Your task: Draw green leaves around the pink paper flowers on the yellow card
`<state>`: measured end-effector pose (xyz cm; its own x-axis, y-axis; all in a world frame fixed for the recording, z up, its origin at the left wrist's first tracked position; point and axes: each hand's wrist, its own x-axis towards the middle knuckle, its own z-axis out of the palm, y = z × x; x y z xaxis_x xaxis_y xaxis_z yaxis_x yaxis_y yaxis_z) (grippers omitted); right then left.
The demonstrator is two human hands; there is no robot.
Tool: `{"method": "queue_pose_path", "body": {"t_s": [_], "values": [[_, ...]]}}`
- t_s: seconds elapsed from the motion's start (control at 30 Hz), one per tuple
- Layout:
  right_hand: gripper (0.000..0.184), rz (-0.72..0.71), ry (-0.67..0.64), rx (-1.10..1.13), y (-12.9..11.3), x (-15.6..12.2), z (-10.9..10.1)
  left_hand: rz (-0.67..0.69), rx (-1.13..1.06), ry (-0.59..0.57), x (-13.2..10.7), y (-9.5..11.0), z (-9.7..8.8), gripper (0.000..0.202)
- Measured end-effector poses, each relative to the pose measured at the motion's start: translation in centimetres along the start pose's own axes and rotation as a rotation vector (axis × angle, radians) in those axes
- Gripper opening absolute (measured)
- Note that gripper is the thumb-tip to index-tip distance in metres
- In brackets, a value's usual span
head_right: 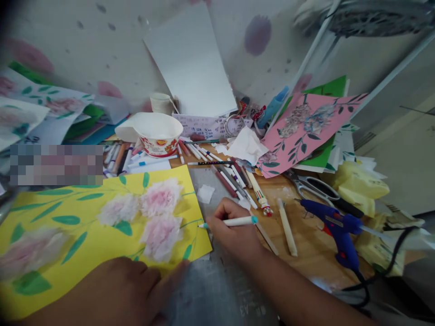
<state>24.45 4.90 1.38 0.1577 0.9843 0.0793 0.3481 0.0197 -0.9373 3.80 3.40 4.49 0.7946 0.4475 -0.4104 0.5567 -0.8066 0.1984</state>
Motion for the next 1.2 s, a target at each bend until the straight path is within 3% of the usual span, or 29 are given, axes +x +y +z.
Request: {"method": "queue_pose_path", "body": {"t_s": [0.1,0.2,0.37,0.5,0.7,0.93,1.1,1.2], "values": [[0.022,-0.007,0.011,-0.026,-0.1,-0.1,0.2,0.021,0.069,-0.089,0.5,-0.2,1.0,0.044],[0.023,-0.032,0.026,-0.053,-0.1,-0.1,0.1,0.002,0.082,-0.092,0.7,-0.4,1.6,0.053],[0.023,-0.018,-0.016,-0.04,0.4,-0.2,-0.6,-0.08,-0.097,-0.099,0.8,-0.5,1.0,0.038],[0.023,-0.004,-0.006,0.0,0.7,-0.4,-0.7,-0.022,-0.011,-0.196,0.8,-0.3,0.5,0.058],[0.023,-0.027,0.007,-0.024,0.1,-0.4,-0.3,0.074,0.068,-0.105,0.6,-0.9,1.2,0.057],[0.021,0.001,-0.047,0.03,0.9,-0.3,-1.1,0.022,0.02,-0.066,0.8,-0.6,0.5,0.047],[0.021,-0.018,-0.008,0.011,0.7,-0.3,-0.9,0.035,-0.209,0.151,0.2,-0.9,2.9,0.046],[0.022,-0.038,0.003,-0.01,0.4,-0.3,-0.7,0.072,-0.252,0.152,-0.4,-1.3,3.8,0.05]]}}
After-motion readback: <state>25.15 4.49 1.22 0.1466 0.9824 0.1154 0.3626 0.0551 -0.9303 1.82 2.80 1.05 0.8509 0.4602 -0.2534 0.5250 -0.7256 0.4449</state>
